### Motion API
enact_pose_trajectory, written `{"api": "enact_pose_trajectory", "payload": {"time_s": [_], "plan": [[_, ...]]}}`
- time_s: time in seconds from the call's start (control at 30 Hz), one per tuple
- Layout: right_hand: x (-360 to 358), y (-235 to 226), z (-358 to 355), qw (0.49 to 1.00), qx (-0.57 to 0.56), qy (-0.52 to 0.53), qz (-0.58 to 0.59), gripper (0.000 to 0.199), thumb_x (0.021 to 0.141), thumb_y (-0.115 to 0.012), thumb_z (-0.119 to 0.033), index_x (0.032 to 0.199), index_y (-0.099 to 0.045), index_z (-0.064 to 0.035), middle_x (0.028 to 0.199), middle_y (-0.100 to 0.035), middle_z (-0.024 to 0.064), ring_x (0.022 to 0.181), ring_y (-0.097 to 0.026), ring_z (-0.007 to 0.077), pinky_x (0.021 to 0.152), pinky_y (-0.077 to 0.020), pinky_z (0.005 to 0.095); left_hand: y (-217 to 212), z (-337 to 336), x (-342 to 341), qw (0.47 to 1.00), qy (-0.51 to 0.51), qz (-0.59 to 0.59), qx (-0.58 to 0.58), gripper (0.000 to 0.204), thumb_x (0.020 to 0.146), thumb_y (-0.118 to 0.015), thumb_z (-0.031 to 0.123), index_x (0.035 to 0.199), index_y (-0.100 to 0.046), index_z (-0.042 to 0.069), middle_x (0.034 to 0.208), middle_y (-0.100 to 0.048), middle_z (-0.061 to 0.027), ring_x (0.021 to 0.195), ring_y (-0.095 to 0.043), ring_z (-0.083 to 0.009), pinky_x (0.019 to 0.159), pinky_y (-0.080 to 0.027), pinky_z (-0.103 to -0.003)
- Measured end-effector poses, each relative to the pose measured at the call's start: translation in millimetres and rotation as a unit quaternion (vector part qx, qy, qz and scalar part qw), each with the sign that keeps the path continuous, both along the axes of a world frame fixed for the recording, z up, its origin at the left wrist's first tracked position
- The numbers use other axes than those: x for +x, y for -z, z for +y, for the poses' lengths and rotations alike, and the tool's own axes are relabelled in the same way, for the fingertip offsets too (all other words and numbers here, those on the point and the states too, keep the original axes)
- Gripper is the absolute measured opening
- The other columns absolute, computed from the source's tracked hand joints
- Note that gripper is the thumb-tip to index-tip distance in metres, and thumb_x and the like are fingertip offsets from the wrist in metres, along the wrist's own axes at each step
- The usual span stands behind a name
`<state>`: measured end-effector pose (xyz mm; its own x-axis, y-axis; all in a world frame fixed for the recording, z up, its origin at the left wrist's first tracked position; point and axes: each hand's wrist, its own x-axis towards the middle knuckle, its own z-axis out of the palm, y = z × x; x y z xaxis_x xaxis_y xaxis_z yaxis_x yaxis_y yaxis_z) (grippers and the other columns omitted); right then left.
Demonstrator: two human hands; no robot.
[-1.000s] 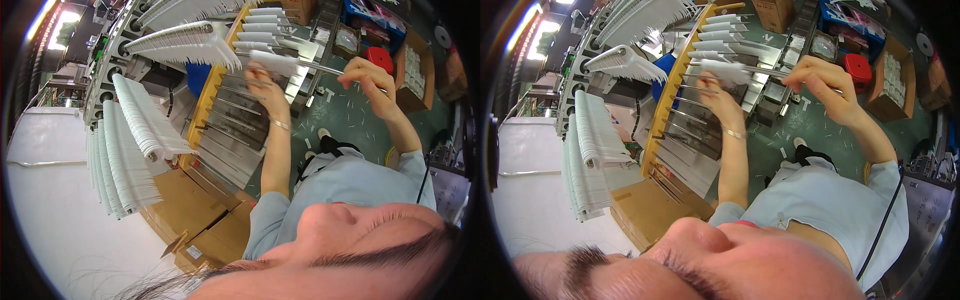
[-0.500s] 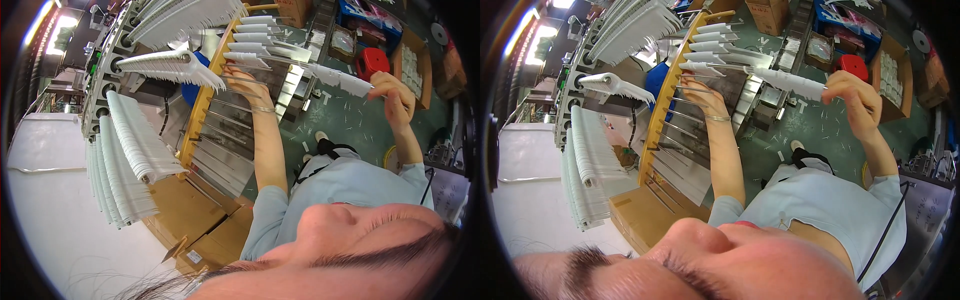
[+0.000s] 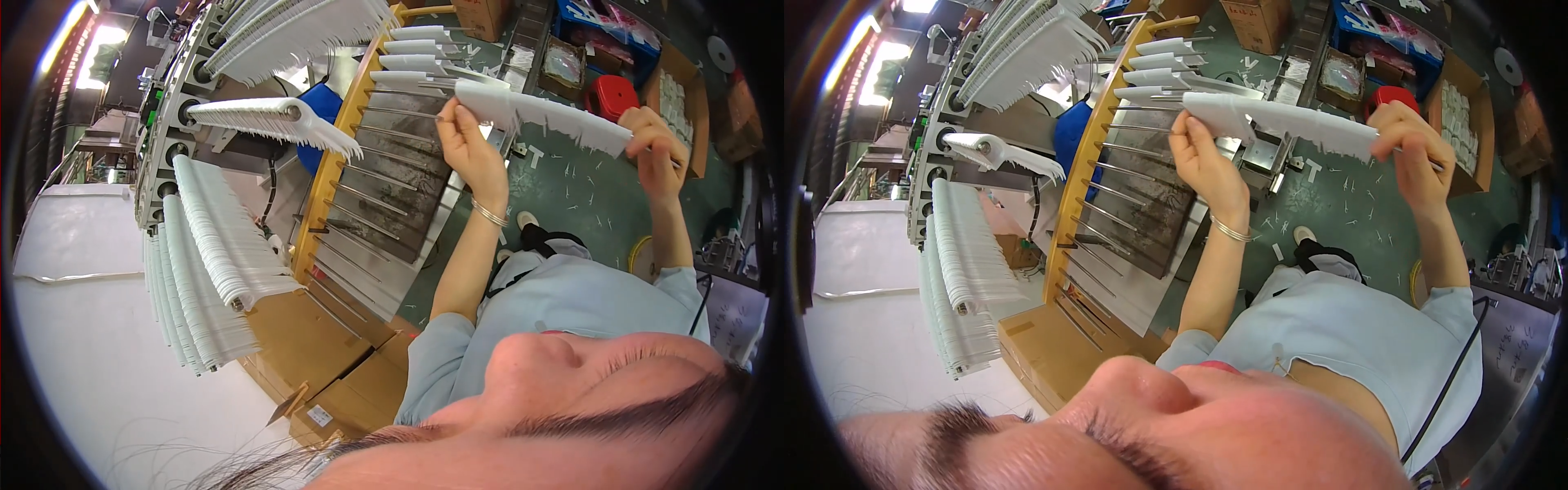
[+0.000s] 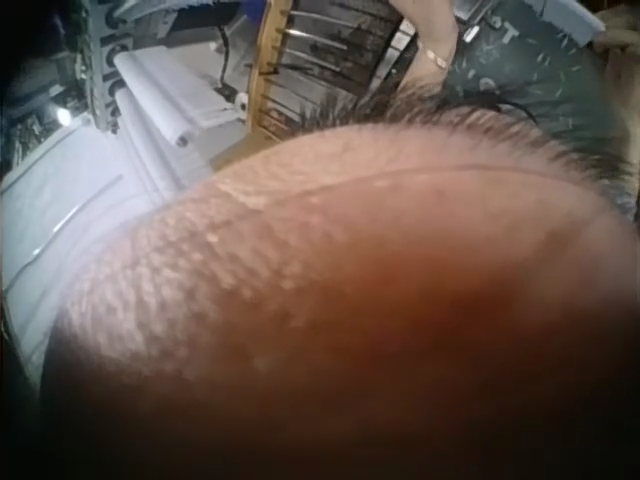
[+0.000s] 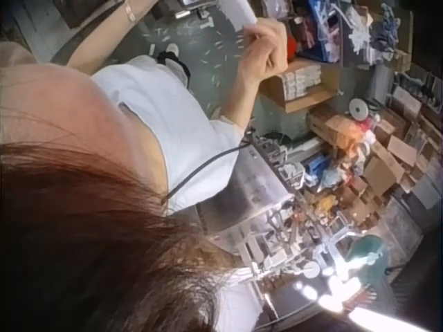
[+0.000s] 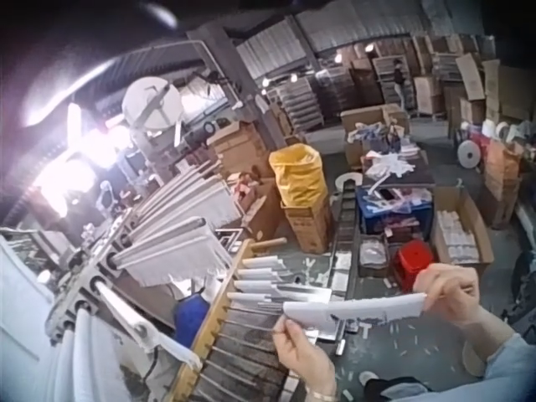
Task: Picking plastic components from a rack and packaging them into bags on a production floor.
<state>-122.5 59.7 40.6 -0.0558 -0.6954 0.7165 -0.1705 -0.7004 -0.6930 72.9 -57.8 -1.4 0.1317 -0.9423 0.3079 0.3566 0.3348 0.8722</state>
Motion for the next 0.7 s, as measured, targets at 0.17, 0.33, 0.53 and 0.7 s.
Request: {"api": "enact_pose_trajectory", "payload": {"time_s": [0.17,0.33,0.53,0.7], "plan": [[4,-7,4,0.997,0.030,0.056,0.034,0.039,0.095,-0.043,-0.030,0.076,-0.057,0.0006,0.074,-0.049,0.0085,0.069,-0.044,0.0187,0.064,-0.0331,0.0319,13,-11,-11,0.999,-0.016,-0.029,-0.011,0.023,0.096,-0.043,0.014,0.111,-0.047,-0.003,0.104,-0.053,-0.0071,0.094,-0.049,-0.0122,0.086,-0.039,-0.026],[13,-2,-22,0.996,0.048,0.048,0.060,0.039,0.095,-0.044,-0.031,0.076,-0.058,0.0009,0.074,-0.049,0.0079,0.067,-0.042,0.0178,0.062,-0.0318,0.0313,-1,-34,-9,0.990,-0.098,0.098,0.022,0.022,0.096,-0.043,0.012,0.113,-0.046,-0.002,0.111,-0.051,-0.0063,0.100,-0.048,-0.0126,0.090,-0.038,-0.026],[-1,7,-23,0.998,0.055,0.017,0.013,0.043,0.094,-0.044,-0.036,0.074,-0.057,-0.0009,0.074,-0.048,0.0064,0.068,-0.040,0.0157,0.063,-0.0305,0.0296,-8,-32,-13,0.983,-0.063,0.172,0.022,0.021,0.096,-0.043,0.013,0.111,-0.046,-0.001,0.115,-0.048,-0.0071,0.103,-0.047,-0.0139,0.092,-0.038,-0.028],[-22,10,3,0.993,0.048,0.009,-0.103,0.046,0.094,-0.043,-0.041,0.070,-0.056,-0.0042,0.072,-0.044,0.0043,0.067,-0.039,0.0154,0.063,-0.0293,0.0295,0,-16,-19,0.988,0.032,0.149,0.020,0.020,0.095,-0.046,0.016,0.108,-0.047,0.001,0.111,-0.051,-0.0065,0.102,-0.048,-0.0125,0.089,-0.039,-0.027]]}}
